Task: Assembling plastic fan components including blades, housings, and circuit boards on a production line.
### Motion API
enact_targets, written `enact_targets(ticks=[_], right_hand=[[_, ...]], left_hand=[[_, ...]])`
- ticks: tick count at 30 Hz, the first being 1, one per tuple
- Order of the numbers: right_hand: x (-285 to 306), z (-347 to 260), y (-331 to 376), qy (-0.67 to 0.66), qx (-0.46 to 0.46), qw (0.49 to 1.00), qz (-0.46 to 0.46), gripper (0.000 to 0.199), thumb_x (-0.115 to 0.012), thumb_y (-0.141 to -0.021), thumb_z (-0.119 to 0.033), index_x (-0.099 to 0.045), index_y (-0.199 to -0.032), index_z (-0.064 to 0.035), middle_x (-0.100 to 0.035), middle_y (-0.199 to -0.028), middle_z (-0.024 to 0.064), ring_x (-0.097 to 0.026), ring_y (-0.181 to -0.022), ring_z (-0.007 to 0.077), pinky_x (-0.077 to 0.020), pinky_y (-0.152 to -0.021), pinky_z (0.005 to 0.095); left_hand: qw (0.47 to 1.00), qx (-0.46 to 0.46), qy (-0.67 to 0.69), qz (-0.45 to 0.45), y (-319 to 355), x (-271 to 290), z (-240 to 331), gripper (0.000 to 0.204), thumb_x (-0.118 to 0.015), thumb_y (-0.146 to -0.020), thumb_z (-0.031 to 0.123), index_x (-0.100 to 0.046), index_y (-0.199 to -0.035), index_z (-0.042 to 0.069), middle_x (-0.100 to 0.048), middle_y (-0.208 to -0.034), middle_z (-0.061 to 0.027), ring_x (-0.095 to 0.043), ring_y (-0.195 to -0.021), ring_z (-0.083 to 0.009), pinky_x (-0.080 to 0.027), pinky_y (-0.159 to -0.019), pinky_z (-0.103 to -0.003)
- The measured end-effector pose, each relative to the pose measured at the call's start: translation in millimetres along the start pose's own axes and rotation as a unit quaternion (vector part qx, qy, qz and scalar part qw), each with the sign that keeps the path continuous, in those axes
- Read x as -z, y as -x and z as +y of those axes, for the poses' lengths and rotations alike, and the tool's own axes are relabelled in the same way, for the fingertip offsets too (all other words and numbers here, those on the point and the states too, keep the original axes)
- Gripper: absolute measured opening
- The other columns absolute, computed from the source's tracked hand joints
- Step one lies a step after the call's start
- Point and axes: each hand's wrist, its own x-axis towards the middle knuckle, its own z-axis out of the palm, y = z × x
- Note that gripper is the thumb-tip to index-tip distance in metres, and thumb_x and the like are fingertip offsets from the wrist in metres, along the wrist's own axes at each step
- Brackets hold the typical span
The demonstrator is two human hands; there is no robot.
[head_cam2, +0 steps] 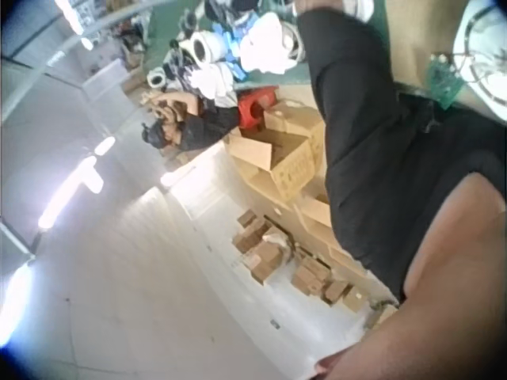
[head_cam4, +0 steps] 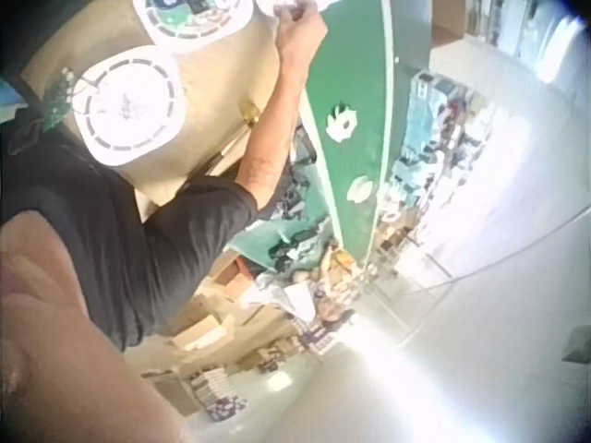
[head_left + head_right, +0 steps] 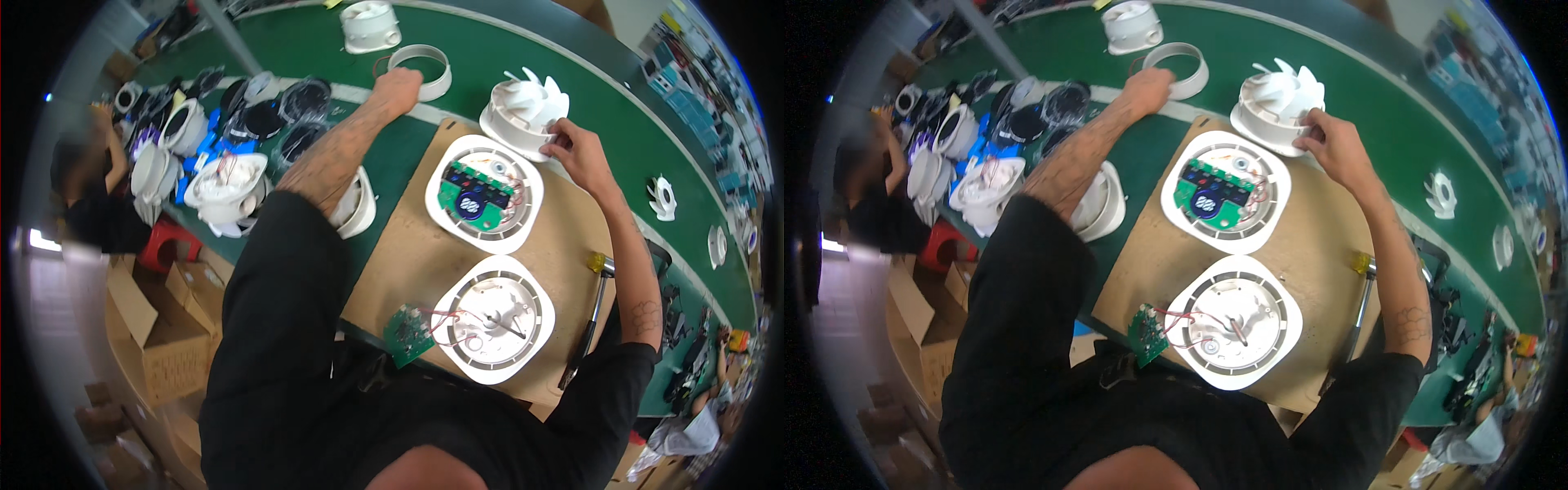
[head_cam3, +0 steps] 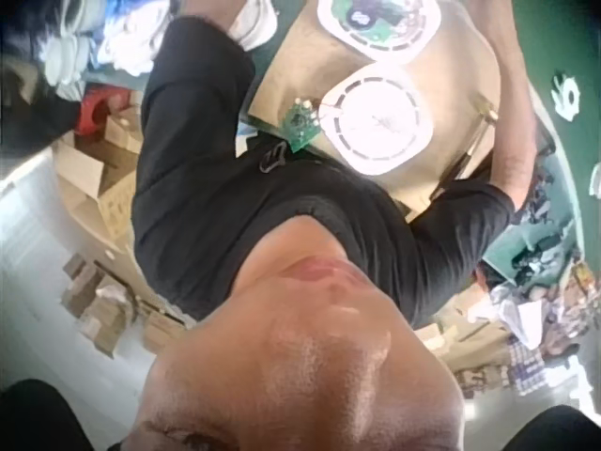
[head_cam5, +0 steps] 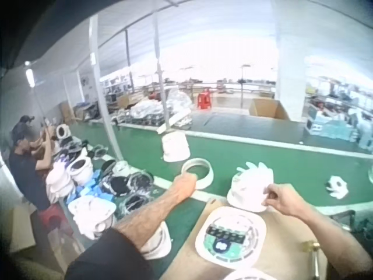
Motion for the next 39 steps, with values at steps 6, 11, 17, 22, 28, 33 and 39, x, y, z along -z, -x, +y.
enact_targets(ticks=[6, 11, 17, 22, 28, 33, 39], right_hand=[[29.2, 12.7, 74.0, 0.049, -0.039, 0.998, 0.017, 0.023, -0.074, -0.079, -0.006, -0.058, -0.094, 0.0016, -0.061, -0.076, 0.0119, -0.057, -0.067, 0.0208, -0.0478, -0.065, 0.0329], [26.9, 2.3, 125.0, 0.068, -0.131, 0.989, -0.021, 0.024, -0.072, -0.078, -0.009, -0.061, -0.098, 0.0, -0.065, -0.083, 0.0176, -0.065, -0.075, 0.0312, -0.05, -0.068, 0.0385], [5.7, -11.1, 177.9, 0.056, -0.099, 0.993, -0.011, 0.024, -0.072, -0.08, -0.006, -0.064, -0.101, 0.0008, -0.067, -0.085, 0.0156, -0.066, -0.077, 0.0268, -0.0517, -0.073, 0.0357], [11.0, -45.7, 208.3, 0.047, -0.044, 0.998, -0.009, 0.026, -0.071, -0.082, -0.005, -0.067, -0.107, 0.0003, -0.067, -0.087, 0.0149, -0.066, -0.076, 0.0271, -0.0519, -0.072, 0.0344], [3.5, -37.2, 262.5, 0.019, -0.132, 0.97, 0.206, 0.016, -0.067, -0.085, -0.004, -0.068, -0.1, 0.0014, -0.066, -0.083, 0.0162, -0.065, -0.073, 0.027, -0.0505, -0.069, 0.0324], [-21.7, -25.3, 286.8, 0.014, -0.19, 0.935, 0.299, 0.007, -0.067, -0.085, -0.003, -0.067, -0.089, 0.0025, -0.066, -0.078, 0.0147, -0.065, -0.071, 0.0242, -0.0497, -0.066, 0.0308], [-30.6, -27.8, 282.6, 0.021, -0.231, 0.915, 0.33, 0.005, -0.069, -0.084, -0.002, -0.067, -0.086, 0.0015, -0.063, -0.074, 0.0123, -0.062, -0.067, 0.0219, -0.0477, -0.063, 0.0294]], left_hand=[[0.997, -0.074, 0.028, -0.012, 86.7, 95.3, 57.2, 0.013, -0.061, -0.086, 0.013, -0.068, -0.091, 0.004, -0.067, -0.085, -0.0186, -0.064, -0.089, -0.0385, -0.05, -0.076, -0.049], [0.985, -0.134, 0.018, -0.108, 135.0, 96.7, 58.6, 0.012, -0.061, -0.085, 0.011, -0.068, -0.091, 0.003, -0.067, -0.087, -0.0199, -0.064, -0.087, -0.0382, -0.05, -0.075, -0.048], [0.971, -0.116, 0.031, -0.208, 142.8, 96.1, 60.7, 0.017, -0.064, -0.083, 0.013, -0.071, -0.091, 0.0, -0.069, -0.084, -0.0208, -0.067, -0.08, -0.0374, -0.054, -0.074, -0.044], [0.958, 0.002, 0.246, -0.145, 87.2, 103.2, 27.1, 0.026, -0.065, -0.085, 0.018, -0.071, -0.102, -0.001, -0.071, -0.087, -0.0192, -0.07, -0.081, -0.0237, -0.054, -0.076, -0.034], [0.861, 0.29, 0.413, -0.065, -20.1, 19.3, -47.4, 0.047, -0.071, -0.085, 0.025, -0.059, -0.117, -0.007, -0.064, -0.106, -0.0143, -0.063, -0.098, -0.0207, -0.057, -0.071, -0.033], [0.838, 0.364, 0.406, 0.012, -94.9, -29.8, -53.4, 0.038, -0.073, -0.082, 0.028, -0.064, -0.094, -0.007, -0.065, -0.081, -0.0127, -0.067, -0.065, -0.0231, -0.058, -0.058, -0.034], [0.928, 0.323, 0.182, 0.023, -133.2, -47.8, -9.0, 0.04, -0.06, -0.086, 0.035, -0.071, -0.095, -0.002, -0.072, -0.087, -0.0201, -0.071, -0.067, -0.0303, -0.057, -0.07, -0.039]])
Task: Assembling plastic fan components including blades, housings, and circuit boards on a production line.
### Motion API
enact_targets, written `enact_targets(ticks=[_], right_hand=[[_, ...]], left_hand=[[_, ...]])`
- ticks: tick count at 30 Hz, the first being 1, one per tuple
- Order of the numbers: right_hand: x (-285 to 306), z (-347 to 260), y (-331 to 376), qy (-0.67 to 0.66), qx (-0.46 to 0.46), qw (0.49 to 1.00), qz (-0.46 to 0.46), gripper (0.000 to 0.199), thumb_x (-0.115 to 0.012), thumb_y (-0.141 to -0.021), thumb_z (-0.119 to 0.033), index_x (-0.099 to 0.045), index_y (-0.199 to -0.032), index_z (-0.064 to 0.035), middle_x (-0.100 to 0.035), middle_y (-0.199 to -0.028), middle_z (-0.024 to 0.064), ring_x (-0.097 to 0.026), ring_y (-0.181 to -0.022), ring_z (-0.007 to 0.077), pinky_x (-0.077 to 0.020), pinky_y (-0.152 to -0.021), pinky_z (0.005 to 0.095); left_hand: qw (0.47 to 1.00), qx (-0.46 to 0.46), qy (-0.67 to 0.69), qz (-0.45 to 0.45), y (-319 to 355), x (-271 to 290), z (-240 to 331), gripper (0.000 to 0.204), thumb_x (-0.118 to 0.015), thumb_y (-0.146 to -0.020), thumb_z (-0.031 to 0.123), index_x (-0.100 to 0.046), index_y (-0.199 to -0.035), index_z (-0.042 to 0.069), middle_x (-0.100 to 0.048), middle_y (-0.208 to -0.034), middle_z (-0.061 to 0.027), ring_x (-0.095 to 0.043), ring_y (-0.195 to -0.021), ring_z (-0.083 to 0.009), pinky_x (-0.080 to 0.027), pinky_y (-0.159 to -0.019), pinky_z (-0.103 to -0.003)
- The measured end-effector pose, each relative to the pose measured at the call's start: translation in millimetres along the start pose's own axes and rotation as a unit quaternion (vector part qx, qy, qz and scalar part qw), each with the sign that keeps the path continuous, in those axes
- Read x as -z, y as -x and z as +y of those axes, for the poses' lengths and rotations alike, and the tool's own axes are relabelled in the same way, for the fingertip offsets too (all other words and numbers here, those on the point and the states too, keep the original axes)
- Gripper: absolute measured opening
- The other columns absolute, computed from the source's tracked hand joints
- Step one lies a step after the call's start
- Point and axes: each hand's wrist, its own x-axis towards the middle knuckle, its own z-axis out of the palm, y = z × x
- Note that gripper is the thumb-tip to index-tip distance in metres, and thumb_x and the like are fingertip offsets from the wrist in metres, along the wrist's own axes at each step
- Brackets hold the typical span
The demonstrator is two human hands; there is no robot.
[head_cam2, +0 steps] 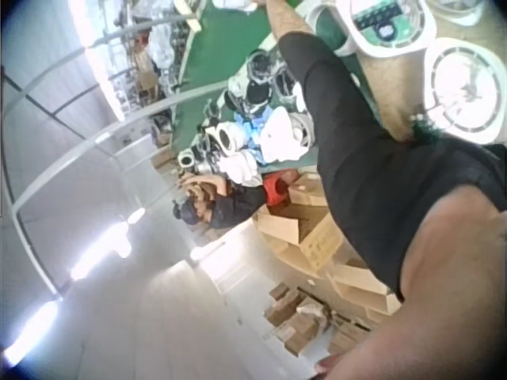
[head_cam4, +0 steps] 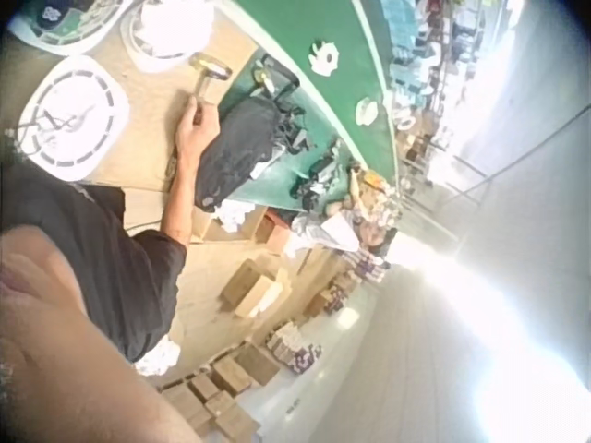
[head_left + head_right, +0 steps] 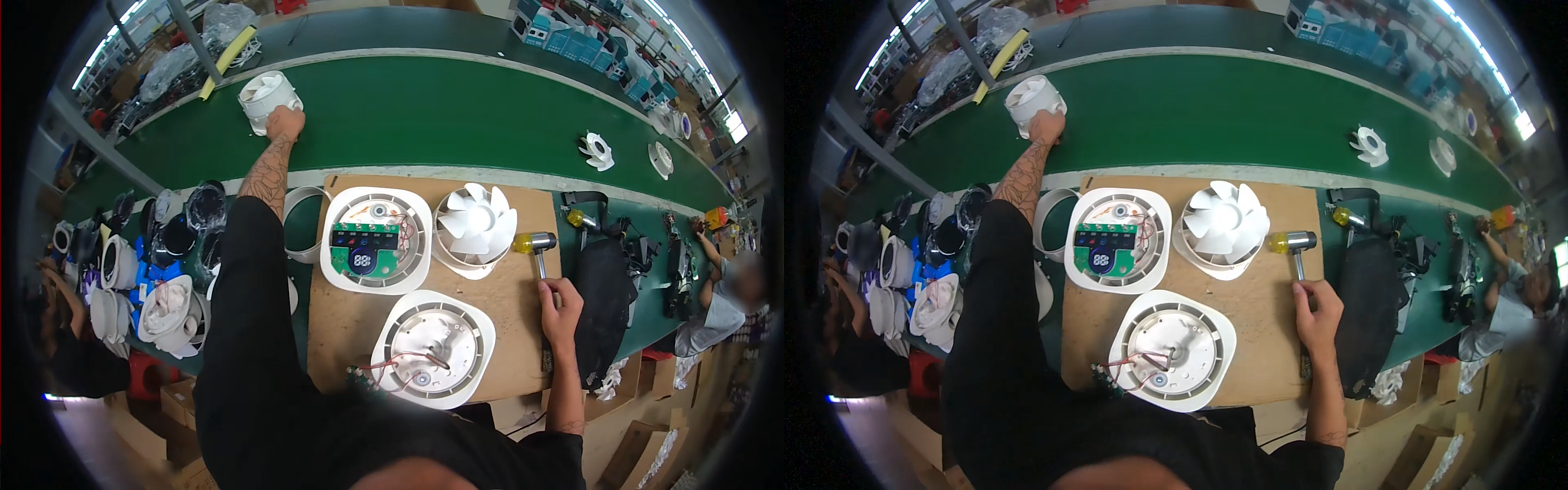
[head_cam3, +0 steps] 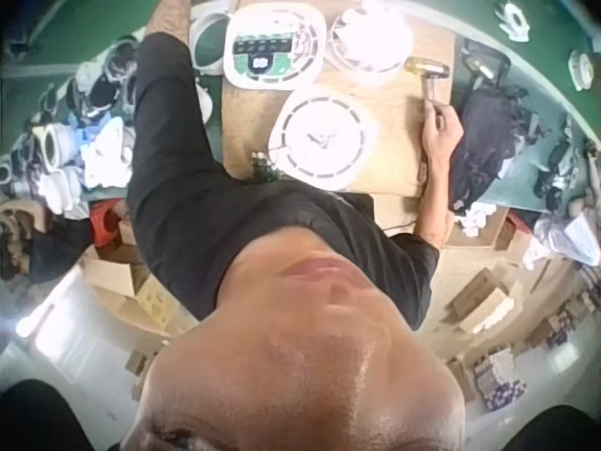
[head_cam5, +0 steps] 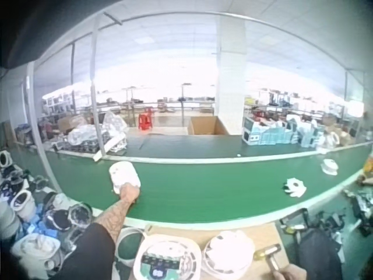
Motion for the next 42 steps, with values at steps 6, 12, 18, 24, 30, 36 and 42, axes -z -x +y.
enact_targets(ticks=[6, 12, 18, 24, 30, 36, 42], right_hand=[[-3.2, 2.0, -2.3, -0.003, -0.012, 1.0, -0.005, 0.006, -0.067, -0.085, -0.003, -0.067, -0.087, 0.0025, -0.062, -0.073, 0.012, -0.061, -0.067, 0.0207, -0.047, -0.064, 0.0286], [-2.1, 9.6, -2.2, -0.02, -0.056, 0.998, -0.002, 0.008, -0.065, -0.088, -0.004, -0.066, -0.087, 0.0037, -0.061, -0.073, 0.0097, -0.059, -0.068, 0.0164, -0.0453, -0.065, 0.0266], [-6.1, 19.1, 1.0, -0.031, -0.072, 0.997, -0.006, 0.01, -0.064, -0.089, -0.005, -0.066, -0.086, 0.0039, -0.061, -0.073, 0.0075, -0.057, -0.069, 0.0136, -0.0445, -0.066, 0.0253], [-9.0, 22.5, 11.0, -0.069, -0.076, 0.995, -0.018, 0.013, -0.061, -0.095, -0.009, -0.065, -0.09, 0.0031, -0.06, -0.078, 0.0006, -0.051, -0.07, 0.0058, -0.0397, -0.062, 0.0195], [-7.8, 21.3, 10.1, -0.066, -0.08, 0.995, -0.007, 0.013, -0.063, -0.092, -0.007, -0.066, -0.09, 0.0052, -0.061, -0.076, 0.0051, -0.055, -0.071, 0.0106, -0.0437, -0.067, 0.0239], [-5.9, 26.8, 7.1, -0.082, -0.061, 0.995, -0.012, 0.014, -0.064, -0.092, -0.008, -0.065, -0.09, 0.0053, -0.061, -0.075, 0.0052, -0.054, -0.072, 0.0103, -0.0432, -0.067, 0.0235], [-4.8, 28.8, 3.3, -0.093, -0.055, 0.994, -0.017, 0.015, -0.064, -0.092, -0.009, -0.065, -0.09, 0.0052, -0.059, -0.075, 0.0048, -0.053, -0.071, 0.0098, -0.0428, -0.066, 0.0237]], left_hand=[[0.958, -0.19, -0.163, 0.136, -13.7, -4.0, -22.2, 0.029, -0.058, -0.084, 0.027, -0.072, -0.09, 0.002, -0.071, -0.093, -0.0202, -0.069, -0.089, -0.0368, -0.056, -0.079, -0.043], [0.968, -0.153, -0.18, 0.087, 9.5, 28.7, -35.5, 0.035, -0.054, -0.087, 0.031, -0.071, -0.095, 0.001, -0.069, -0.099, -0.0229, -0.067, -0.094, -0.0399, -0.053, -0.083, -0.048], [0.954, -0.208, -0.187, 0.109, -10.3, 21.6, -67.0, 0.036, -0.052, -0.089, 0.031, -0.071, -0.092, 0.002, -0.07, -0.093, -0.0219, -0.069, -0.087, -0.0386, -0.055, -0.079, -0.047], [0.94, -0.267, -0.171, 0.124, -10.8, 60.0, -77.4, 0.04, -0.052, -0.089, 0.035, -0.071, -0.083, -0.001, -0.068, -0.084, -0.0246, -0.067, -0.079, -0.0415, -0.054, -0.076, -0.05], [0.917, -0.347, -0.164, 0.104, 7.6, 98.5, -93.5, 0.039, -0.058, -0.087, 0.036, -0.071, -0.079, 0.0, -0.067, -0.081, -0.0244, -0.066, -0.076, -0.0414, -0.054, -0.074, -0.048], [0.909, -0.379, -0.163, 0.058, 65.6, 137.6, -103.6, 0.036, -0.058, -0.086, 0.032, -0.07, -0.075, -0.001, -0.065, -0.073, -0.0244, -0.065, -0.07, -0.0405, -0.053, -0.069, -0.048], [0.912, -0.373, -0.16, 0.066, 127.3, 162.3, -123.9, 0.035, -0.059, -0.085, 0.029, -0.067, -0.069, -0.001, -0.061, -0.066, -0.0244, -0.063, -0.064, -0.0409, -0.051, -0.065, -0.047]])
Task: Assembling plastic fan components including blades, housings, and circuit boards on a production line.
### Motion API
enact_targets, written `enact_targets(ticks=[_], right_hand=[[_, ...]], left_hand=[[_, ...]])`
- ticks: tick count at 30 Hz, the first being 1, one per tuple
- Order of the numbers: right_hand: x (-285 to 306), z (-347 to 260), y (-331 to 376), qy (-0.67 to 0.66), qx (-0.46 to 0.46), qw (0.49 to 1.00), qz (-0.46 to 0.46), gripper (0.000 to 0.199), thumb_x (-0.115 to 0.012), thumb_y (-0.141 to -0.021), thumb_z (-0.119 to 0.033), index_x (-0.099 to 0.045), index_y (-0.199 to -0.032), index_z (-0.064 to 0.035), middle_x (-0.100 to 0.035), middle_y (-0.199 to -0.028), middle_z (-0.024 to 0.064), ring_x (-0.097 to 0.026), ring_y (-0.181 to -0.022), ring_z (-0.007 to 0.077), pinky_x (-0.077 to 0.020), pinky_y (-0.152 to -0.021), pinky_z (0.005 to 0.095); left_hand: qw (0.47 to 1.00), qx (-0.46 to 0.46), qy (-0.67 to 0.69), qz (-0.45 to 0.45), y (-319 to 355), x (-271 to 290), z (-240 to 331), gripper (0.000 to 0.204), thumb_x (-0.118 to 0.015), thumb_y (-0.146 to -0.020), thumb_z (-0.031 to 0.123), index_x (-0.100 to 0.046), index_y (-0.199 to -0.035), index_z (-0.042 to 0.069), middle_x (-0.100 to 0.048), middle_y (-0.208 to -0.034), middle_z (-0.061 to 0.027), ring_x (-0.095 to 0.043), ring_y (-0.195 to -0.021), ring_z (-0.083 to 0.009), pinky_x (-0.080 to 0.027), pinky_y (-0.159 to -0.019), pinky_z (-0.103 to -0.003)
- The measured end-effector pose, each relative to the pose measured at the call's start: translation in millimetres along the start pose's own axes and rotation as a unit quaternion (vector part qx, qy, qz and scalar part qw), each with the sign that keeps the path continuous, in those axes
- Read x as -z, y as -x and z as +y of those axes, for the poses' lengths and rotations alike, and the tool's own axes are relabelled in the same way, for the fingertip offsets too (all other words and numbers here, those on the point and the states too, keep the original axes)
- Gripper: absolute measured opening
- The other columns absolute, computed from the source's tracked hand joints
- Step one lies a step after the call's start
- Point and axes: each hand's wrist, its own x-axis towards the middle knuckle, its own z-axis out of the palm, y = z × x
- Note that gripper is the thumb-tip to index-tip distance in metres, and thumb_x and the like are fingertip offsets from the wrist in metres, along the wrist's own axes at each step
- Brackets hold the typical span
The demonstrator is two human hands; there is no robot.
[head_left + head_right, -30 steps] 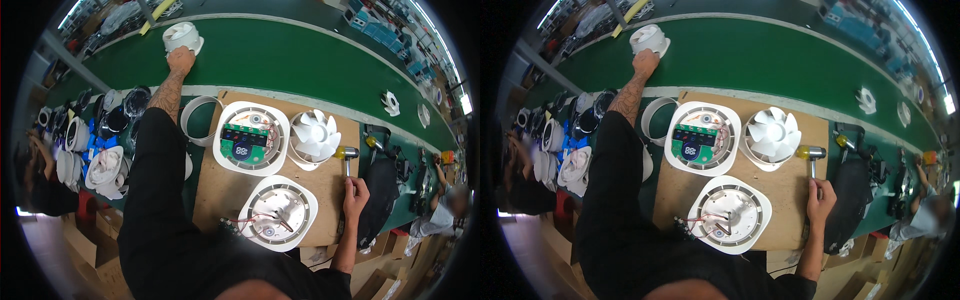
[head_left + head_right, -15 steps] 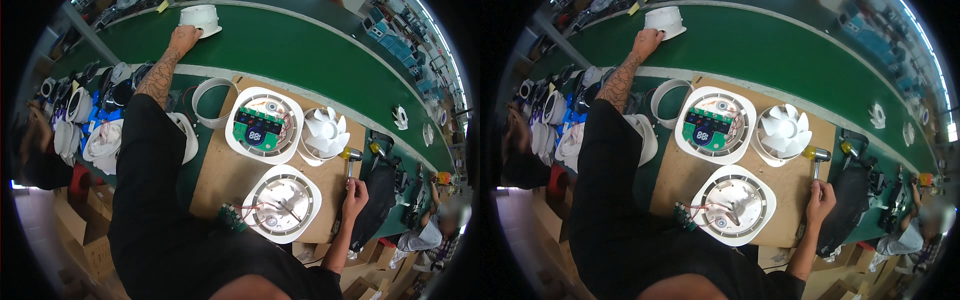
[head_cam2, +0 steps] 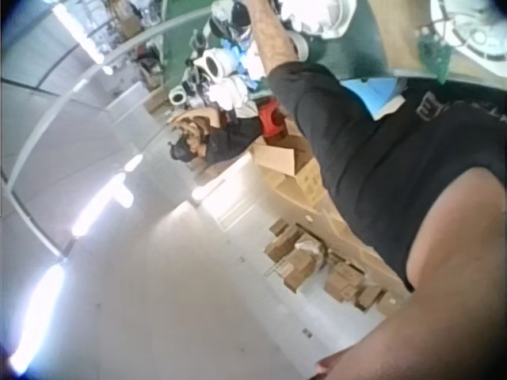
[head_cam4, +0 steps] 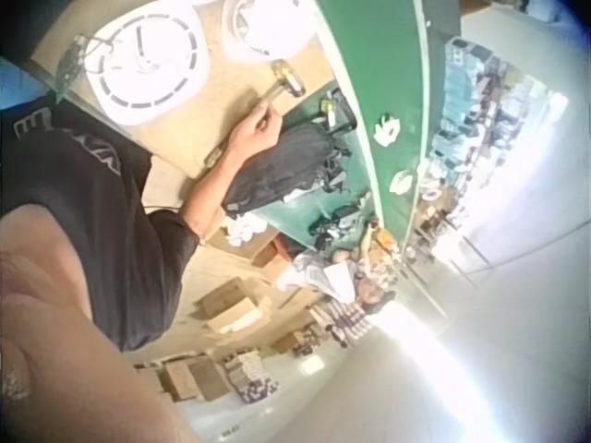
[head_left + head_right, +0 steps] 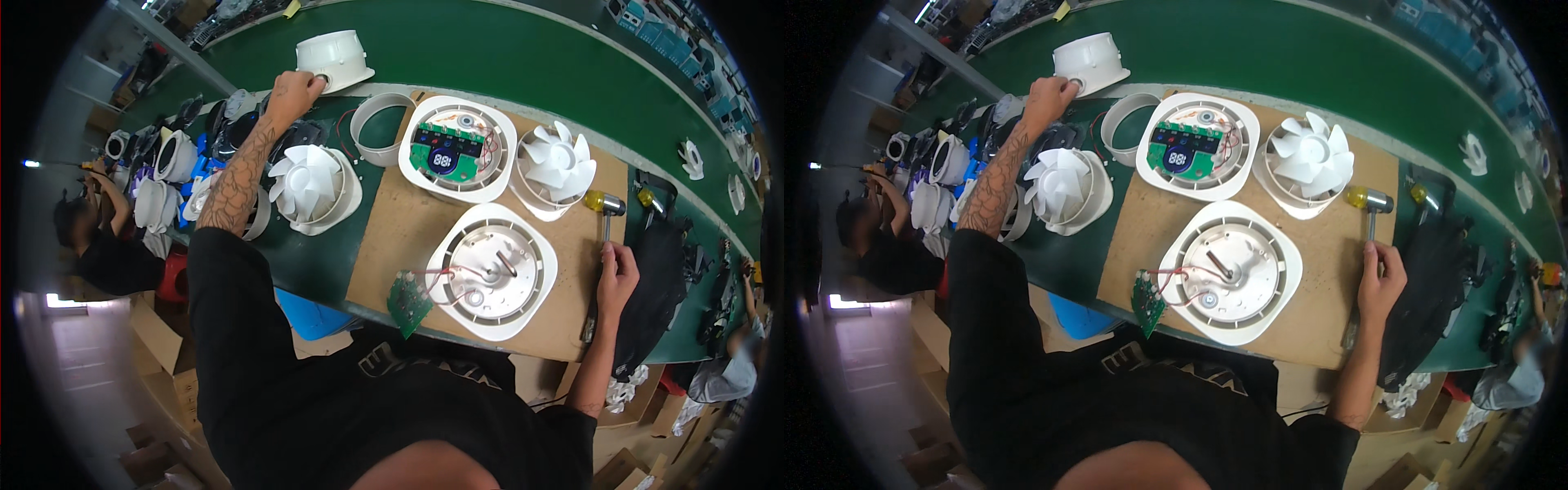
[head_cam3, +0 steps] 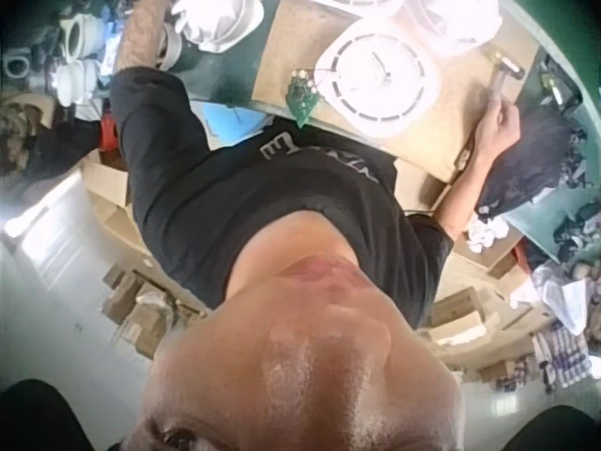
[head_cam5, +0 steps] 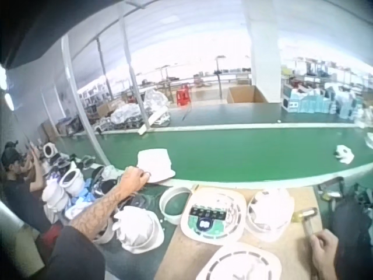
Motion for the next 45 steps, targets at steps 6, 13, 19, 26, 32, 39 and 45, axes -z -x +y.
enact_targets(ticks=[6, 13, 19, 26, 32, 39, 45], right_hand=[[0.9, -1.2, 0.6, 0.001, 0.013, 1.0, -0.003, 0.016, -0.063, -0.093, -0.011, -0.065, -0.089, 0.0044, -0.06, -0.075, 0.0048, -0.053, -0.072, 0.0094, -0.0426, -0.067, 0.0236], [-0.6, -6.2, 4.7, 0.011, 0.022, 1.0, -0.002, 0.016, -0.064, -0.091, -0.011, -0.065, -0.089, 0.0044, -0.061, -0.076, 0.008, -0.055, -0.072, 0.0129, -0.0441, -0.068, 0.0257], [4.6, -12.1, 4.6, 0.028, 0.012, 1.0, 0.003, 0.016, -0.065, -0.09, -0.012, -0.066, -0.09, 0.004, -0.063, -0.078, 0.0103, -0.059, -0.073, 0.0156, -0.0459, -0.07, 0.027], [17.1, -26.3, 5.1, 0.027, 0.057, 0.998, -0.028, 0.015, -0.066, -0.087, -0.012, -0.066, -0.091, 0.0032, -0.066, -0.082, 0.0153, -0.064, -0.075, 0.0257, -0.0483, -0.071, 0.0312], [34.4, -54.8, 31.4, 0.076, 0.082, 0.994, 0.01, 0.009, -0.066, -0.085, -0.006, -0.066, -0.09, 0.0024, -0.063, -0.083, 0.0149, -0.063, -0.076, 0.0294, -0.0487, -0.069, 0.0333], [-22.7, -157.5, 48.7, -0.137, 0.211, 0.957, -0.146, 0.021, -0.068, -0.083, -0.004, -0.068, -0.103, -0.0008, -0.065, -0.083, 0.0121, -0.063, -0.071, 0.0213, -0.0486, -0.06, 0.0281], [-64.0, -161.1, 43.2, -0.271, 0.217, 0.923, -0.166, 0.021, -0.06, -0.09, -0.006, -0.065, -0.109, -0.0016, -0.065, -0.09, 0.0131, -0.06, -0.06, 0.0196, -0.0491, -0.053, 0.0292]], left_hand=[[0.999, 0.015, -0.014, -0.04, 35.3, 28.7, 10.9, 0.035, -0.059, -0.085, 0.028, -0.067, -0.069, -0.002, -0.061, -0.066, -0.0242, -0.062, -0.063, -0.0418, -0.051, -0.065, -0.047], [0.993, 0.049, -0.032, -0.104, 64.5, 44.8, 7.5, 0.036, -0.059, -0.085, 0.028, -0.066, -0.068, -0.004, -0.062, -0.067, -0.0247, -0.063, -0.066, -0.0415, -0.051, -0.068, -0.048], [0.979, 0.041, -0.052, -0.194, 79.3, 44.5, -12.4, 0.031, -0.061, -0.083, 0.027, -0.07, -0.076, -0.003, -0.064, -0.072, -0.0245, -0.066, -0.072, -0.0406, -0.053, -0.071, -0.046], [0.977, 0.133, -0.014, -0.167, 81.0, 104.4, 23.9, 0.025, -0.062, -0.087, 0.019, -0.07, -0.097, -0.002, -0.071, -0.085, -0.0178, -0.068, -0.077, -0.0223, -0.052, -0.072, -0.034], [0.905, 0.215, 0.363, -0.049, 168.0, 157.8, 168.9, 0.021, -0.056, -0.095, 0.01, -0.069, -0.103, -0.005, -0.069, -0.096, -0.0084, -0.062, -0.084, -0.013, -0.049, -0.078, -0.026], [0.918, 0.058, 0.376, -0.107, 187.6, 117.6, 282.9, 0.062, -0.077, -0.075, 0.014, -0.054, -0.132, 0.0, -0.053, -0.135, -0.0213, -0.049, -0.129, -0.0328, -0.036, -0.108, -0.04], [0.948, -0.068, 0.27, -0.154, 177.4, 97.2, 322.8, 0.089, -0.084, -0.068, 0.033, -0.043, -0.14, -0.001, -0.036, -0.148, -0.0238, -0.041, -0.132, -0.0397, -0.034, -0.109, -0.046]])
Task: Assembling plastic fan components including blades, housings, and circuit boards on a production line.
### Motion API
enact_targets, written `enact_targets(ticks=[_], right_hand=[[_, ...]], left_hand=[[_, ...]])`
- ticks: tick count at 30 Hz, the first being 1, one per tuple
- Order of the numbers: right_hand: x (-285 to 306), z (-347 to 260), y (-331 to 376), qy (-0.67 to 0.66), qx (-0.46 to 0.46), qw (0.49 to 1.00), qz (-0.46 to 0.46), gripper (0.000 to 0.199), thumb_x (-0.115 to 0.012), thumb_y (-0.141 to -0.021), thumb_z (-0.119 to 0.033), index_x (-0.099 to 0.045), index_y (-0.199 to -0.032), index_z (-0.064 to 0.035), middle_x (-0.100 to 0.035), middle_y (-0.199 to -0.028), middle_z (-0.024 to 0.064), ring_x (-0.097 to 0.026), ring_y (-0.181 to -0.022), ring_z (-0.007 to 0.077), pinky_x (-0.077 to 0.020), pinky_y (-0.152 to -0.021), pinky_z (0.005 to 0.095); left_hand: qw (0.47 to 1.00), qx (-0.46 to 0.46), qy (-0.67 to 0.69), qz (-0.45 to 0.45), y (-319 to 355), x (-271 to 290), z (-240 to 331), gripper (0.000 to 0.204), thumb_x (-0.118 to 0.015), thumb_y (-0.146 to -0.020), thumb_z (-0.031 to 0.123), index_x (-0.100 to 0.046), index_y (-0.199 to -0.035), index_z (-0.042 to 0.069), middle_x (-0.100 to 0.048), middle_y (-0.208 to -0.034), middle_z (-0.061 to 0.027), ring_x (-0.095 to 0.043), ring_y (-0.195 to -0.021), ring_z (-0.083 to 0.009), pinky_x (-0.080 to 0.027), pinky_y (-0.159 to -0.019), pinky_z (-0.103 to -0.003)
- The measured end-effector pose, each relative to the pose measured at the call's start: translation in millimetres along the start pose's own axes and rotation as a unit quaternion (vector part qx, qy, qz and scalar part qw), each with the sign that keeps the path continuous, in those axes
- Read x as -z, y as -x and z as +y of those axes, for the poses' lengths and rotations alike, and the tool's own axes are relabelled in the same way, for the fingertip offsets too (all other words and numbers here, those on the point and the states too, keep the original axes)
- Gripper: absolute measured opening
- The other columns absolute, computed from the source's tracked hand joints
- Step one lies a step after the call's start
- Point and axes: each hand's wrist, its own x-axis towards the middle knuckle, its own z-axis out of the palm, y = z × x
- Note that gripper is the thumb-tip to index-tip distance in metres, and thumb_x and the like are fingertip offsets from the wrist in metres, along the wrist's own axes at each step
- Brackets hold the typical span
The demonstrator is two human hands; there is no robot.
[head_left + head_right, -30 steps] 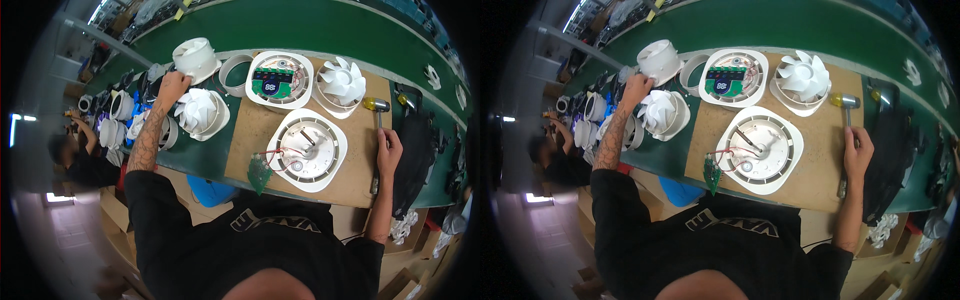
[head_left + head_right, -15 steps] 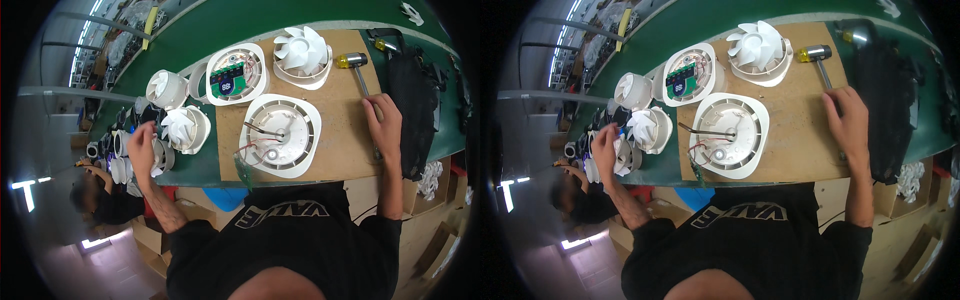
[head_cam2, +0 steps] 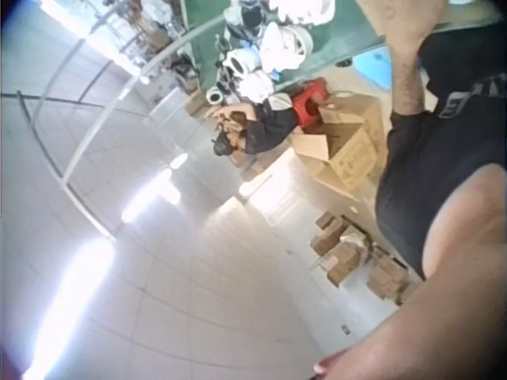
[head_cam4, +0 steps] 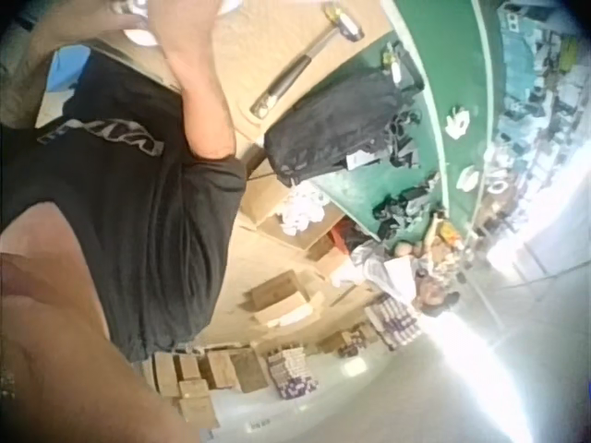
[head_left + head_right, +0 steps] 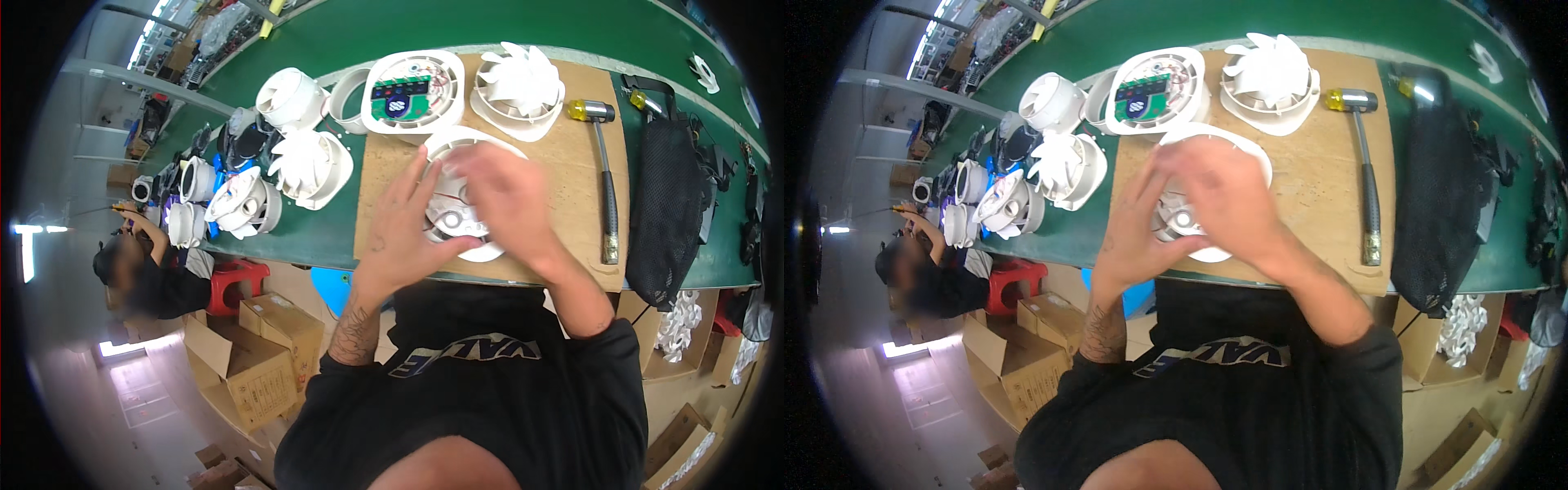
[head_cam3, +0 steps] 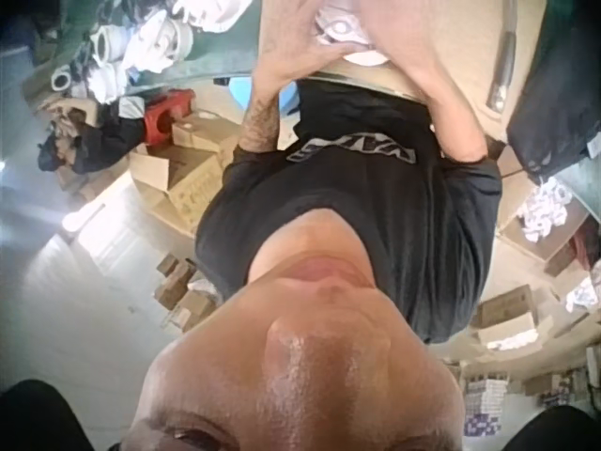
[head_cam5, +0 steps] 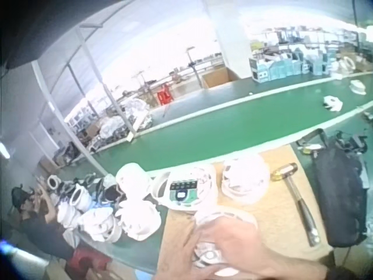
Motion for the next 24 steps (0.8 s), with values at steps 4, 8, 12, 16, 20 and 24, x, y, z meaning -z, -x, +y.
enact_targets(ticks=[4, 8, 12, 16, 20, 24], right_hand=[[50.8, -56.7, -13.5, -0.134, 0.017, 0.944, 0.302, 0.013, -0.061, -0.094, -0.009, -0.069, -0.099, -0.0015, -0.067, -0.086, 0.0048, -0.054, -0.057, 0.007, -0.0407, -0.046, 0.0203], [66.3, -24.7, 16.7, 0.354, -0.162, 0.905, 0.169, 0.017, -0.068, -0.087, -0.01, -0.069, -0.095, 0.0045, -0.064, -0.073, 0.0178, -0.056, -0.056, 0.0207, -0.0451, -0.056, 0.0307], [59.0, 21.9, 51.6, 0.447, -0.249, 0.857, 0.062, 0.031, -0.068, -0.087, -0.021, -0.067, -0.106, 0.0039, -0.068, -0.088, 0.0231, -0.067, -0.08, 0.0373, -0.0524, -0.073, 0.0389], [27.4, -34.1, 48.2, 0.393, -0.112, 0.913, 0.0, 0.05, -0.074, -0.081, -0.031, -0.062, -0.12, -0.0018, -0.061, -0.117, 0.0218, -0.059, -0.109, 0.0359, -0.0464, -0.092, 0.0437], [-19.3, -55.3, 47.0, 0.484, -0.032, 0.855, -0.183, 0.069, -0.079, -0.072, -0.036, -0.055, -0.128, -0.0038, -0.053, -0.129, 0.0173, -0.047, -0.125, 0.0327, -0.0255, -0.11, 0.0572], [-31.2, -41.3, 48.4, 0.491, -0.033, 0.855, -0.165, 0.063, -0.08, -0.071, -0.035, -0.056, -0.119, -0.0012, -0.055, -0.122, 0.0157, -0.049, -0.123, 0.0327, -0.0217, -0.111, 0.0614]], left_hand=[[0.999, 0.002, -0.008, 0.034, 11.9, 3.3, 4.7, 0.094, -0.082, -0.069, 0.045, -0.044, -0.137, -0.008, -0.037, -0.146, -0.0268, -0.041, -0.131, -0.0405, -0.036, -0.106, -0.047], [0.992, -0.042, -0.086, 0.079, 23.2, 9.6, 7.5, 0.077, -0.08, -0.075, 0.036, -0.049, -0.132, -0.007, -0.043, -0.14, -0.0257, -0.047, -0.124, -0.0412, -0.04, -0.101, -0.046], [0.952, -0.127, 0.275, -0.056, 66.2, 5.4, 25.5, 0.027, -0.076, -0.078, 0.008, -0.067, -0.101, -0.002, -0.067, -0.105, -0.0162, -0.065, -0.097, -0.0299, -0.052, -0.086, -0.037], [0.958, -0.004, 0.283, -0.044, 81.0, -28.8, 8.4, 0.021, -0.072, -0.082, 0.009, -0.066, -0.097, -0.003, -0.065, -0.102, -0.0161, -0.064, -0.095, -0.0316, -0.051, -0.083, -0.037], [0.981, 0.053, 0.172, 0.067, 81.1, -45.9, -13.8, 0.058, -0.075, -0.079, 0.015, -0.045, -0.126, -0.002, -0.052, -0.116, -0.0221, -0.051, -0.108, -0.0417, -0.043, -0.093, -0.047], [0.952, 0.069, 0.265, 0.136, 63.5, -60.4, -19.5, 0.092, -0.083, -0.07, 0.02, -0.028, -0.14, -0.005, -0.042, -0.135, -0.0259, -0.042, -0.125, -0.0426, -0.035, -0.105, -0.047]])
